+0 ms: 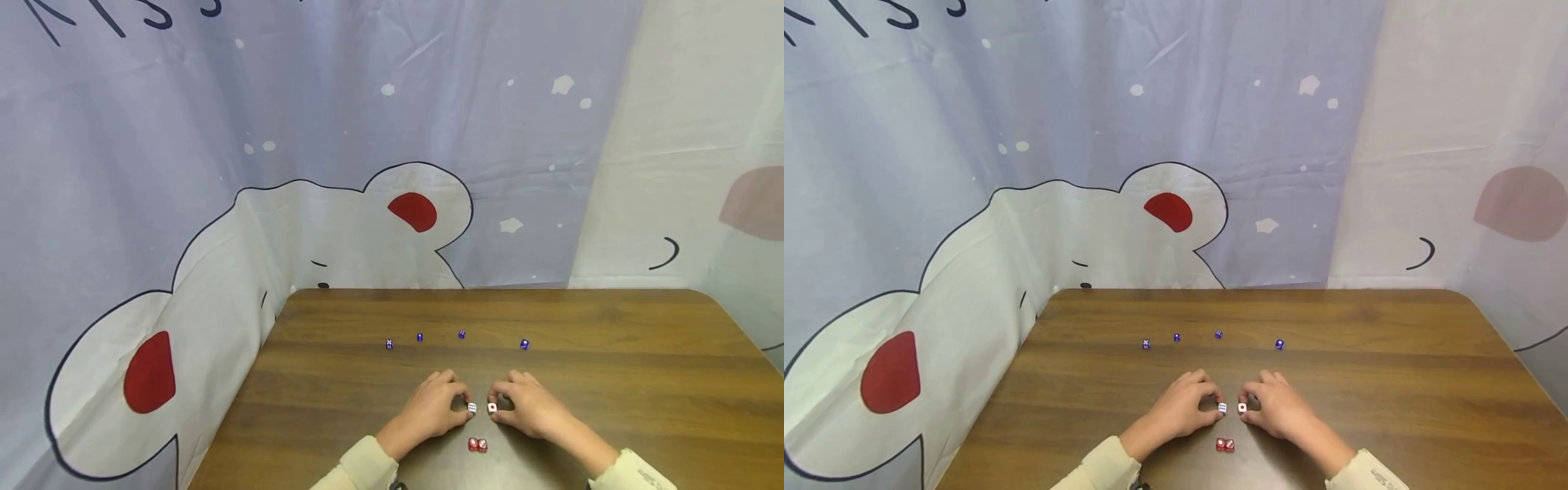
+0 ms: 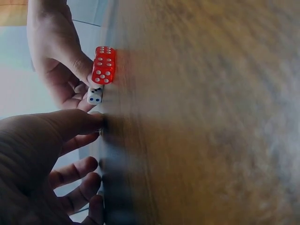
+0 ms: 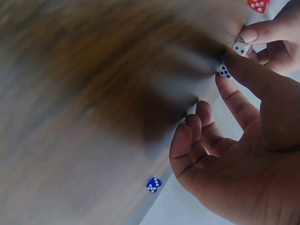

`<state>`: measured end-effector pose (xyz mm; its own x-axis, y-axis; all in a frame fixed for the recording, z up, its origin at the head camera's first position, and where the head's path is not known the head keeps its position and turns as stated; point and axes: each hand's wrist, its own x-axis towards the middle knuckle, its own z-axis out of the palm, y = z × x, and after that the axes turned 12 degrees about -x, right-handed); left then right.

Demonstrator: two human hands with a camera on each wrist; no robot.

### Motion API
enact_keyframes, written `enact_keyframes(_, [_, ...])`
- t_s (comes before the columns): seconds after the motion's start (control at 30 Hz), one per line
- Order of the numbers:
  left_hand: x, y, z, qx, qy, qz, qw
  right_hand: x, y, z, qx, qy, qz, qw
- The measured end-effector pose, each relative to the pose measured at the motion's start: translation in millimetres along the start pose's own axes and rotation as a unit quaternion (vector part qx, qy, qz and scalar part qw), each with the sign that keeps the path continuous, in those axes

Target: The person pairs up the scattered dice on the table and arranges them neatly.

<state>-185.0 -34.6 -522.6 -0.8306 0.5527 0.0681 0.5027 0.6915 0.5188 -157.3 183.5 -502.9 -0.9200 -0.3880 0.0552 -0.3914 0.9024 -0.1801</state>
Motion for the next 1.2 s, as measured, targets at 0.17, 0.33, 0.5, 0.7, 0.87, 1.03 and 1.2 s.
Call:
enact_keyframes(0.17, [0.0,0.8,-0.1,-0.002,-0.004,-0.005,1.0,2.0,-6.1,-0.1,0.003,-0.011,-0.002,0.9999])
enact_keyframes(0.33, [-1.5,1.1,0.0,0.002,-0.004,-0.003,1.0,2.7,-9.6,1.5,0.009,-0.01,-0.006,0.9999])
enact_keyframes(0.5, [-1.9,2.2,-0.9,-0.001,-0.002,-0.004,1.0,4.2,-11.7,3.0,0.01,-0.004,-0.01,0.9999])
enact_keyframes(0.7, [-1.8,2.7,-0.1,-0.002,0.001,-0.006,1.0,6.2,-13.7,3.1,0.012,-0.005,-0.012,0.9998])
enact_keyframes(0.87, [-1.8,2.4,-0.8,-0.008,0.0,-0.003,1.0,6.2,-14.7,2.2,0.018,-0.009,-0.011,0.9997])
enact_keyframes(1.03, [-1.2,-1.4,-1.9,-0.023,-0.001,0.008,0.9997,6.4,-14.0,3.0,0.016,-0.005,-0.015,0.9997])
enact_keyframes(1.2, [-0.7,-9.2,-12.0,-0.058,0.002,0.034,0.9977,6.6,-13.5,3.8,0.014,-0.001,-0.016,0.9998])
